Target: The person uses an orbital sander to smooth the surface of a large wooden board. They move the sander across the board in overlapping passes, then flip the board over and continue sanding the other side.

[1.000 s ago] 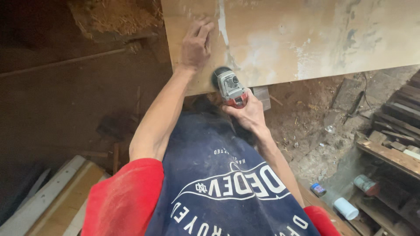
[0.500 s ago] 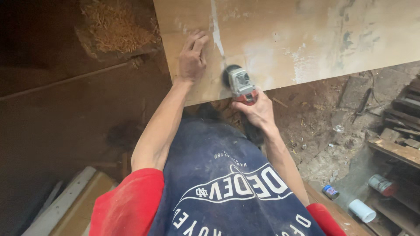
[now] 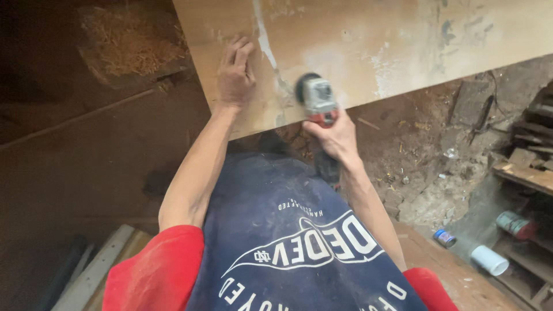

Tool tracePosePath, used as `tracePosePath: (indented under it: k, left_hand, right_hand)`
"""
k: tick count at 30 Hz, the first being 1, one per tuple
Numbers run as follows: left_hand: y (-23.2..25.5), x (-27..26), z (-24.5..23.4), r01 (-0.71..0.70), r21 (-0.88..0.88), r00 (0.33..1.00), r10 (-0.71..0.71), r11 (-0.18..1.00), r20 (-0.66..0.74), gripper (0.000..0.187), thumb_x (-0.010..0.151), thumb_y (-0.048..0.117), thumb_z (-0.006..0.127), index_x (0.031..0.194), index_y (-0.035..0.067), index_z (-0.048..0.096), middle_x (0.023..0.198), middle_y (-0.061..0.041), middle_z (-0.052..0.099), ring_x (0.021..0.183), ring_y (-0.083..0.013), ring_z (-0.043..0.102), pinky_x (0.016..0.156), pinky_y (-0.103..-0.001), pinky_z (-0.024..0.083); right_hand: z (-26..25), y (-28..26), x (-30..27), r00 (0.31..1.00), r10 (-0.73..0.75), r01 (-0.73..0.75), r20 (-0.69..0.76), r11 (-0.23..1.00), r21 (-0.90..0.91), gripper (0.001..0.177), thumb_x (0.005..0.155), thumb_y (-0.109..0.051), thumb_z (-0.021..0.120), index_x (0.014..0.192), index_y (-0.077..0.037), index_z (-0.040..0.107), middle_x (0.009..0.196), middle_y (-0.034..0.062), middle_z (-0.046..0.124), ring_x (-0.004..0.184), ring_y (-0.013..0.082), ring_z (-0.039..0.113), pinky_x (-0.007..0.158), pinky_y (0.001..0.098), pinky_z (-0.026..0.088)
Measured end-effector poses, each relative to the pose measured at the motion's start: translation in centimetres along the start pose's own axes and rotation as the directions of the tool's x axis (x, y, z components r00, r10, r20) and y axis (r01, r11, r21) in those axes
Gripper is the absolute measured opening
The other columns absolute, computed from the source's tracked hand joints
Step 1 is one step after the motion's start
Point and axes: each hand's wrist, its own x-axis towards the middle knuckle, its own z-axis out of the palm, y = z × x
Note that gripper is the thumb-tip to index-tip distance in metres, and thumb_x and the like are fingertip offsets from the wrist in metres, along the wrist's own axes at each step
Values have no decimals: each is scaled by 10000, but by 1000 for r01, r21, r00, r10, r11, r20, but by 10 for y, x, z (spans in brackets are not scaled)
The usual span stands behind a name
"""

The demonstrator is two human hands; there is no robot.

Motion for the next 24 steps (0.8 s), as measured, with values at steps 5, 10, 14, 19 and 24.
tracePosePath:
  k: [5,10,14,19,24]
  left_hand:
    - [-1,-4,3,8,-13,1000,-8,1000,2,368,957,-53,587,1301,77,615,1388,-100,633,1374,-318,560,1168,-414,492]
    - [-3,-4,3,34,20,999,-34,999,-21,474,890,-93,547,1335,64,597,1405,-123,622,1370,-337,556,1180,-432,468]
    - [-5,-6,3,82,-108,996,-85,991,-31,407,978,-61,534,1365,61,556,1441,-153,582,1384,-351,534,1186,-422,464]
    - [-4,-6,7,113,-179,987,-131,977,-90,393,1065,-39,481,1444,64,462,1531,-156,483,1444,-358,474,1221,-428,445]
    - [0,-4,3,129,-150,980,-149,980,-135,409,1086,-18,440,1484,77,418,1567,-175,435,1479,-381,436,1244,-452,411]
  right_hand:
    - [17,-6,-8,997,-55,62,53,990,-128,728,637,-459,895,1191,-56,647,1024,124,757,944,246,733,863,370,555]
    - [15,-16,-10,996,-39,48,75,991,-125,684,648,-459,888,1147,-50,660,1019,120,760,940,241,736,865,369,553]
    - [15,-28,0,995,-9,18,99,996,-86,642,651,-428,874,1113,-40,656,992,101,758,909,207,731,850,345,558]
    - [20,-52,24,992,-65,69,108,997,-37,608,677,-394,862,1118,-37,643,969,73,736,875,174,698,814,330,562]
    - [29,-90,62,978,-168,173,127,984,-29,571,679,-350,860,1117,-47,654,979,53,734,880,160,695,814,312,563]
